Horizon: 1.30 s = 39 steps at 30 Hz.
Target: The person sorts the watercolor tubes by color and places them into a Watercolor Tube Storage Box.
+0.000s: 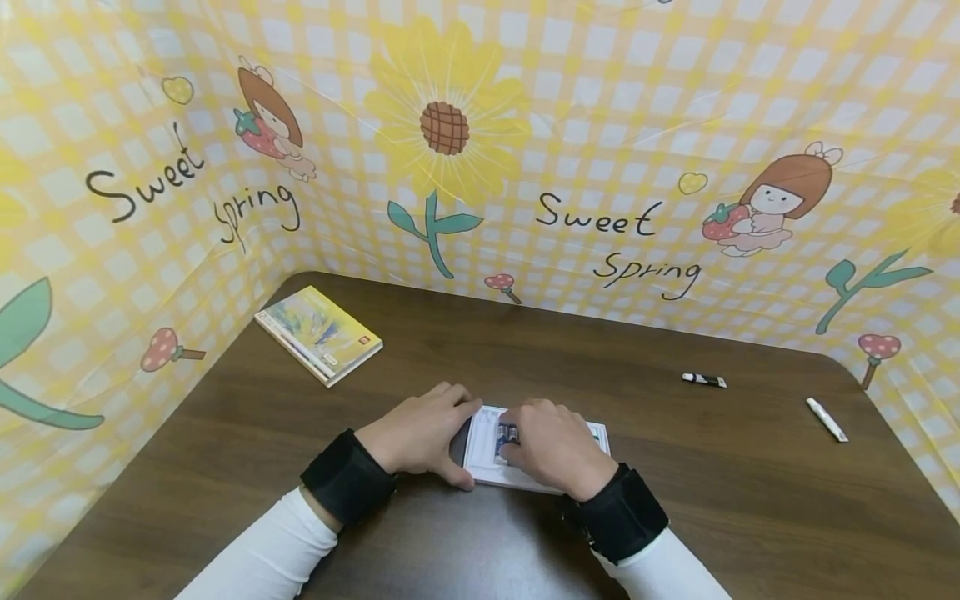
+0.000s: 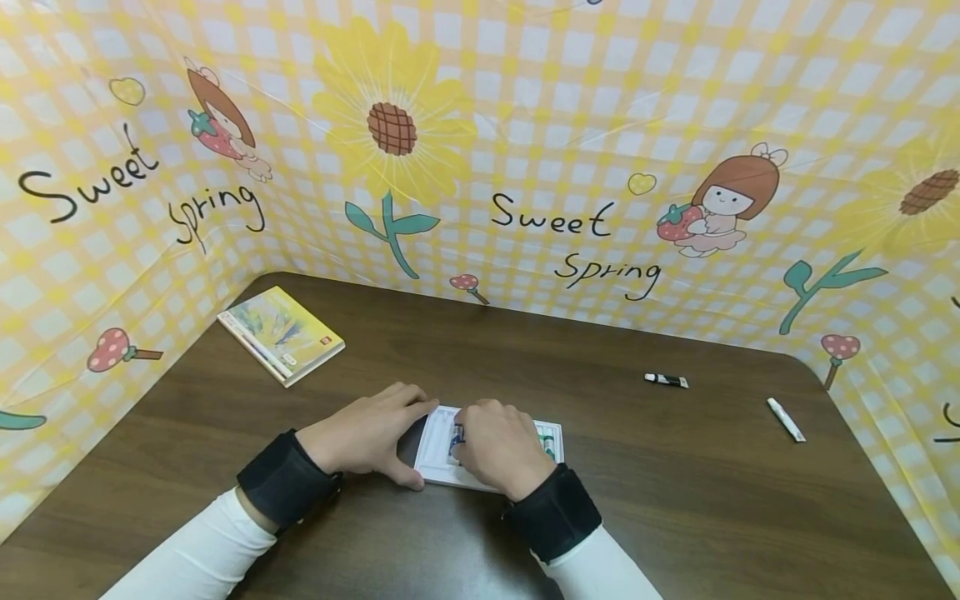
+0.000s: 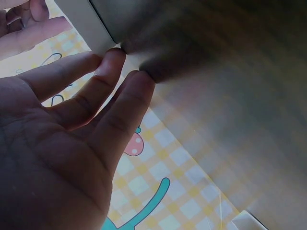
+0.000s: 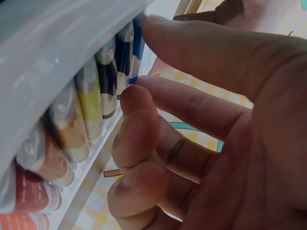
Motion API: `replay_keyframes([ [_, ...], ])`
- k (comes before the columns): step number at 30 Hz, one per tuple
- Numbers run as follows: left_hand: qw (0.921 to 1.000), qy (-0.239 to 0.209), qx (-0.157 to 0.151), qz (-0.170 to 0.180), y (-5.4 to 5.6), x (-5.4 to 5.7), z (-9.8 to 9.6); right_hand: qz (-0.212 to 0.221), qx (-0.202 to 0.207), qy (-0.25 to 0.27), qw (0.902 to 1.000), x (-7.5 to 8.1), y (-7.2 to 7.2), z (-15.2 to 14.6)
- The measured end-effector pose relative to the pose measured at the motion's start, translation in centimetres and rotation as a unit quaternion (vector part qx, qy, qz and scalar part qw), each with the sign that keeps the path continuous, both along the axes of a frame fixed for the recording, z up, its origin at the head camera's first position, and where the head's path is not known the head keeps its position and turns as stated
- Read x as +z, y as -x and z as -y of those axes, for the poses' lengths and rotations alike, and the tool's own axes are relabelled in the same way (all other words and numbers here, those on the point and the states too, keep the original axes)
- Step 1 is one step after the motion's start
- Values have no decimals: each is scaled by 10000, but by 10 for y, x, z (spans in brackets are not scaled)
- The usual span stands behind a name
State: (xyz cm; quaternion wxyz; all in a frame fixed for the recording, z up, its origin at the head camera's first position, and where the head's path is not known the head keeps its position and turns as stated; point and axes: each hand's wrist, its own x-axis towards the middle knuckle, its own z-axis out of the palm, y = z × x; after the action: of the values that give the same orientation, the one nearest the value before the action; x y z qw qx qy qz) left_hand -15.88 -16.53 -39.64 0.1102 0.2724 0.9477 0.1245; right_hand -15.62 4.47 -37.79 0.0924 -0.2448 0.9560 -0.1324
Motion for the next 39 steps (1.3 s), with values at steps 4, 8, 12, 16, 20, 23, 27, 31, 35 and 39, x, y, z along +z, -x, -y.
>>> replay_keyframes([
  [4, 10000, 8, 27, 7, 0, 1, 0, -96, -101, 104, 9998, 4, 4, -4],
  [8, 9999, 6, 90, 70, 1, 3, 1, -217, -329, 323, 9987, 11, 12, -16],
  [12, 9999, -5, 108, 73, 1, 4, 1, -160, -617, 523, 9966, 18, 24, -38],
  [16, 9999, -2, 143, 48, 0, 3, 3, -61, -928, 588, 9939, 24, 38, -68],
  [20, 9998, -7, 198, 51, -1, 3, 3, -178, -1175, 618, 9910, 31, 53, -106],
  [23, 9998, -32, 204, 62, -1, 3, 2, -323, -1403, 630, 9876, 35, 62, -142],
  [27, 9996, -16, 226, 152, -2, 1, 1, -454, -1876, 544, 9797, 34, 71, -195],
  [31, 9994, 3, 268, 226, -2, 1, 1, -634, -2455, 339, 9667, 31, 77, -247],
  [35, 9995, -20, 262, 196, -2, 0, 0, -752, -2983, 149, 9514, 27, 79, -289],
  [39, 9997, -40, 215, 141, -3, -1, 0, -879, -3159, -38, 9447, 21, 79, -320],
])
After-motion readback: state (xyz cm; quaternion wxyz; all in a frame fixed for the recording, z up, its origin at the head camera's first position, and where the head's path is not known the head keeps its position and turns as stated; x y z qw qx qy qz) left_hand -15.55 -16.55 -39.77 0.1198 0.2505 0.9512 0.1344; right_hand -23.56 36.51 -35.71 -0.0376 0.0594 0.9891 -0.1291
